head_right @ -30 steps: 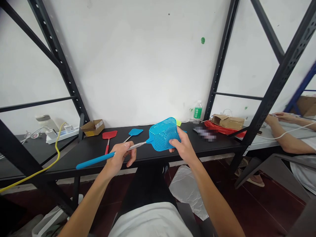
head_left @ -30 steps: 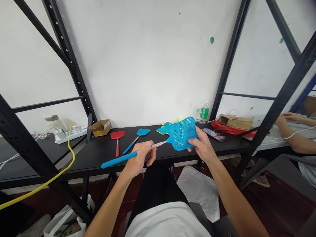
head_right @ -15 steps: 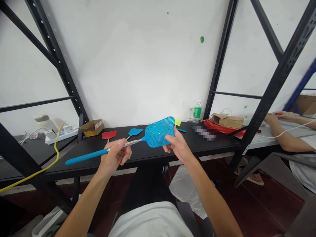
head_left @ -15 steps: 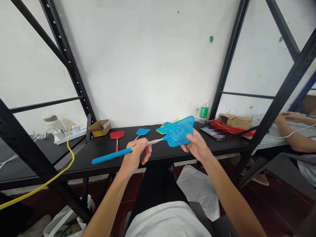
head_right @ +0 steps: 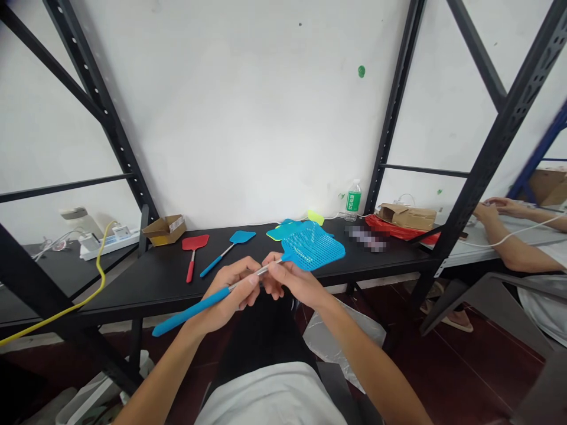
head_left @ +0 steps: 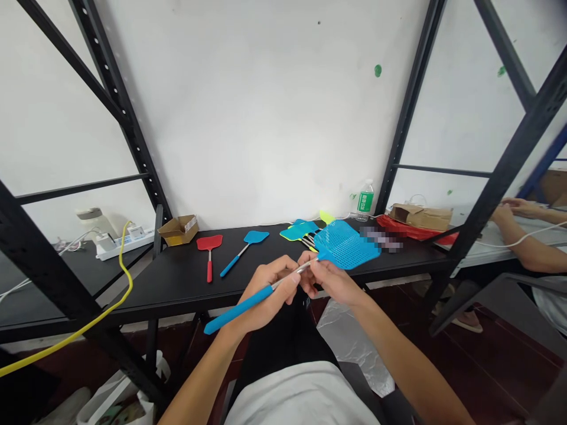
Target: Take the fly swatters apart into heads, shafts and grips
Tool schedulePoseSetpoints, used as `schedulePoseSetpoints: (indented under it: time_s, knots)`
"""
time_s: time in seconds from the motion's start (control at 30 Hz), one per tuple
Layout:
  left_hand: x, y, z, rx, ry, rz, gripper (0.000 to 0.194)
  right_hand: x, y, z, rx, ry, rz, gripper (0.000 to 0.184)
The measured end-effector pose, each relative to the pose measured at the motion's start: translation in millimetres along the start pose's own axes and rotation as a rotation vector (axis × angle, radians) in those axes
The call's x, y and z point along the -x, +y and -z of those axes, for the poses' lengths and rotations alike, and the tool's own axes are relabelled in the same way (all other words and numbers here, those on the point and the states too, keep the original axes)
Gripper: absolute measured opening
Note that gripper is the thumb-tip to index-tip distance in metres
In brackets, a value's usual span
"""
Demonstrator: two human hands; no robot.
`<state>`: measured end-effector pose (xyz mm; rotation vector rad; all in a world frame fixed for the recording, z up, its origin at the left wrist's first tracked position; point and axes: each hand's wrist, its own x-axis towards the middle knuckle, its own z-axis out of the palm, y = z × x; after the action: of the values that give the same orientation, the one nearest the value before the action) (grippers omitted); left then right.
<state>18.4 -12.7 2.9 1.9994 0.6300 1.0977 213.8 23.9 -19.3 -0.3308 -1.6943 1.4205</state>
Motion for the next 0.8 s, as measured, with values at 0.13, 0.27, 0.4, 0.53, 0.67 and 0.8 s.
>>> schedulePoseSetpoints:
  time_s: [0.13,0.27,0.4,0.53,0.67,0.8]
  knots:
    - [0.8,5.0,-4.3,-0.028,-0.074,-0.009,0.028,-4.1,6.4,-10.2,-0.088,0.074,0.03,0.06]
    - [1.5,3.4,-2.2,-0.035,-0.066,0.023,0.031,-3.3,4.9,-10.7,-0.003,0.08,0.04,0.067]
    - [0.2,-0.3,-0.4,0.005,-0.011,0.055,0.038,-1.4,3.9,-10.9,0.065,0.112,0.087,0.069]
    - [-2.0,-2.2,-2.2,0.114,0.029,0.092,0.046,-0.9,5.9,-12.9,0.133,0.187,0.153,0.067]
    - [-4.4,-2.9,-5.5,0.248,0.066,0.145,0.046,0.6,7.1,-14.1,0.216,0.239,0.183,0.067]
    - [-6.7,-2.3,-8.8,0.309,0.12,0.178,0.049,3.6,6.8,-14.5,0.287,0.315,0.183,0.068]
